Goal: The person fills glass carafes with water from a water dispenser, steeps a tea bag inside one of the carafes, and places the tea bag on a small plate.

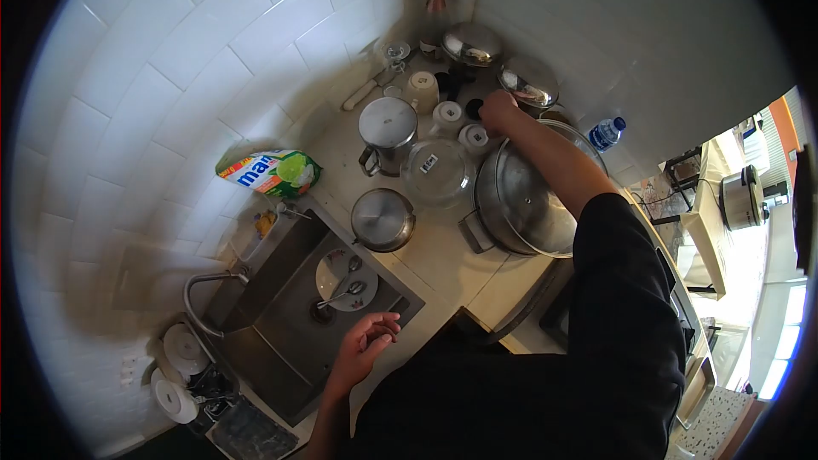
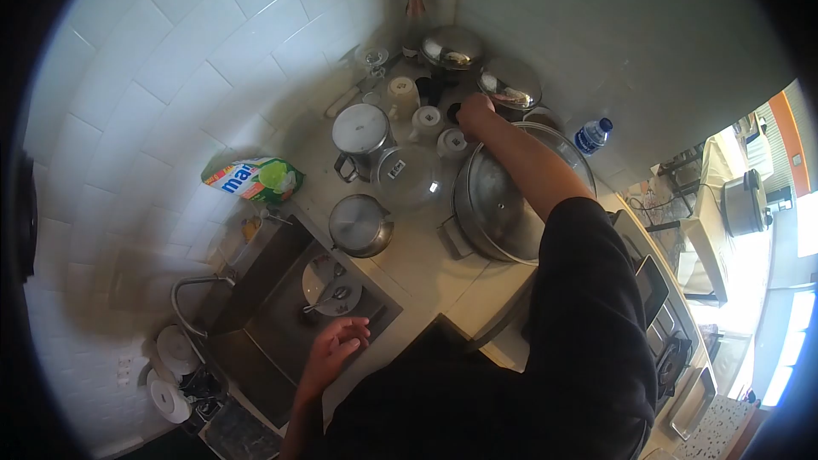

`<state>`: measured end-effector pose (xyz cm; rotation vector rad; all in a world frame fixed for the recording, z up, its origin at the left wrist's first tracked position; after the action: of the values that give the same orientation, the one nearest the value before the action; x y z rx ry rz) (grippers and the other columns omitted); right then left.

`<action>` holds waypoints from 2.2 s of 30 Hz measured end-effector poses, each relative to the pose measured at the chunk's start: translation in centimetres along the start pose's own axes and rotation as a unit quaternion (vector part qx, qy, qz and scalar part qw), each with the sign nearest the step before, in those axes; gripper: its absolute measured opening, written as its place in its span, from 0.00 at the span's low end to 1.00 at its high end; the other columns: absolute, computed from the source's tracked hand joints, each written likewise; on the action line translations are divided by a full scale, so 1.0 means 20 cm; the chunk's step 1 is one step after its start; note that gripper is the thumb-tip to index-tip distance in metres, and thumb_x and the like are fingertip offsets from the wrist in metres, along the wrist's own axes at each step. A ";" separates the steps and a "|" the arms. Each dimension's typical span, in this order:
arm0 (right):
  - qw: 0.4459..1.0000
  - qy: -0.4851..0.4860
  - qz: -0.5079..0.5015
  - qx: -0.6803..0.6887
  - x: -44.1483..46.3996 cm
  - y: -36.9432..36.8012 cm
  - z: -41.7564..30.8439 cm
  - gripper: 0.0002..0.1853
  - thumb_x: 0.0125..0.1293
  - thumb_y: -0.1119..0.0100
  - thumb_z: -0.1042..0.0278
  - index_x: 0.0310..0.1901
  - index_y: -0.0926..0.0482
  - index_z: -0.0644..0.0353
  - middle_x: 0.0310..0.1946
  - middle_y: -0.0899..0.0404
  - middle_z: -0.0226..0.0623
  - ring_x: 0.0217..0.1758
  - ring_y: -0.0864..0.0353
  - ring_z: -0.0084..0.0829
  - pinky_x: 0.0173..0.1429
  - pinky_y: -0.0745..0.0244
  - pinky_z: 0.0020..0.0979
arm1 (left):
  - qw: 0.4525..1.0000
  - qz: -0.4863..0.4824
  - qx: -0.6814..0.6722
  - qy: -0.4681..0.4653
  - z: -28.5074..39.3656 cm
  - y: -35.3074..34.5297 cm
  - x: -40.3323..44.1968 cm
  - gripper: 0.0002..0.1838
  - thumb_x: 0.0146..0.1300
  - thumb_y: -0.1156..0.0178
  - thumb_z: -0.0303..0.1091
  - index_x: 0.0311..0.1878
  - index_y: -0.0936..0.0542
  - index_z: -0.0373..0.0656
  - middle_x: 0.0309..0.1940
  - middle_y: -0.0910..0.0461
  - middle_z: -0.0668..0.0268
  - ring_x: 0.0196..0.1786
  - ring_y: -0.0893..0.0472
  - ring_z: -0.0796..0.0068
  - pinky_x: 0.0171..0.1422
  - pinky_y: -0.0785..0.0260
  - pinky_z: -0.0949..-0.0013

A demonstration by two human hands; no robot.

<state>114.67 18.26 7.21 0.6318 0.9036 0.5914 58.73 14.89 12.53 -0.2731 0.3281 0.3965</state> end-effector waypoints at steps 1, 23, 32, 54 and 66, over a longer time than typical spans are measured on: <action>1.000 -0.002 0.005 0.006 -0.01 0.00 0.00 0.22 0.65 0.29 0.54 0.60 0.07 0.44 0.58 0.07 0.33 0.62 0.08 0.37 0.66 0.14 0.39 | 1.000 0.001 0.002 0.003 0.00 0.00 0.00 0.22 0.74 0.40 0.22 0.70 0.20 0.35 0.53 0.16 0.62 0.55 0.16 0.74 0.66 0.24 0.65; 0.995 -0.023 0.084 0.042 -0.32 0.28 0.24 0.17 0.57 0.31 0.57 0.46 0.05 0.53 0.47 0.06 0.40 0.53 0.05 0.44 0.56 0.09 0.47 | 1.000 0.020 -0.008 0.011 -0.02 0.02 -0.06 0.21 0.76 0.39 0.23 0.70 0.20 0.35 0.53 0.16 0.62 0.53 0.16 0.74 0.65 0.23 0.66; 0.961 0.013 0.216 0.174 -0.54 0.42 0.46 0.23 0.66 0.32 0.46 0.53 0.08 0.53 0.46 0.07 0.45 0.50 0.07 0.50 0.56 0.13 0.50 | 1.000 0.022 -0.005 0.012 -0.06 0.06 -0.09 0.20 0.77 0.40 0.23 0.70 0.20 0.36 0.53 0.16 0.62 0.53 0.16 0.75 0.63 0.23 0.67; 0.546 0.057 0.308 0.777 -1.58 0.53 0.85 0.19 0.86 0.43 0.48 0.48 0.19 0.58 0.24 0.45 0.12 0.24 0.52 0.11 0.28 0.59 0.24 | 0.999 -0.038 -0.004 -0.027 0.06 0.13 -0.05 0.20 0.78 0.39 0.25 0.70 0.21 0.34 0.53 0.18 0.63 0.53 0.18 0.75 0.64 0.24 0.69; 0.240 0.249 0.286 0.894 -1.95 0.19 0.44 0.18 0.85 0.43 0.52 0.58 0.21 0.61 0.42 0.25 0.27 0.32 0.37 0.16 0.36 0.42 0.21 | 0.970 -0.187 0.045 -0.147 0.36 -0.16 0.18 0.25 0.77 0.36 0.29 0.75 0.24 0.42 0.60 0.18 0.64 0.59 0.18 0.76 0.65 0.25 0.67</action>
<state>102.38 -8.59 34.36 3.2031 1.7604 -0.0223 65.13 15.57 18.46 -0.1781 0.0001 0.0467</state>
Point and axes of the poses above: each hand's wrist, its own x-axis towards the middle knuckle, its own y-axis out of the back of the hand, z = x × y, the point moved 6 cm from there along x, towards the middle knuckle
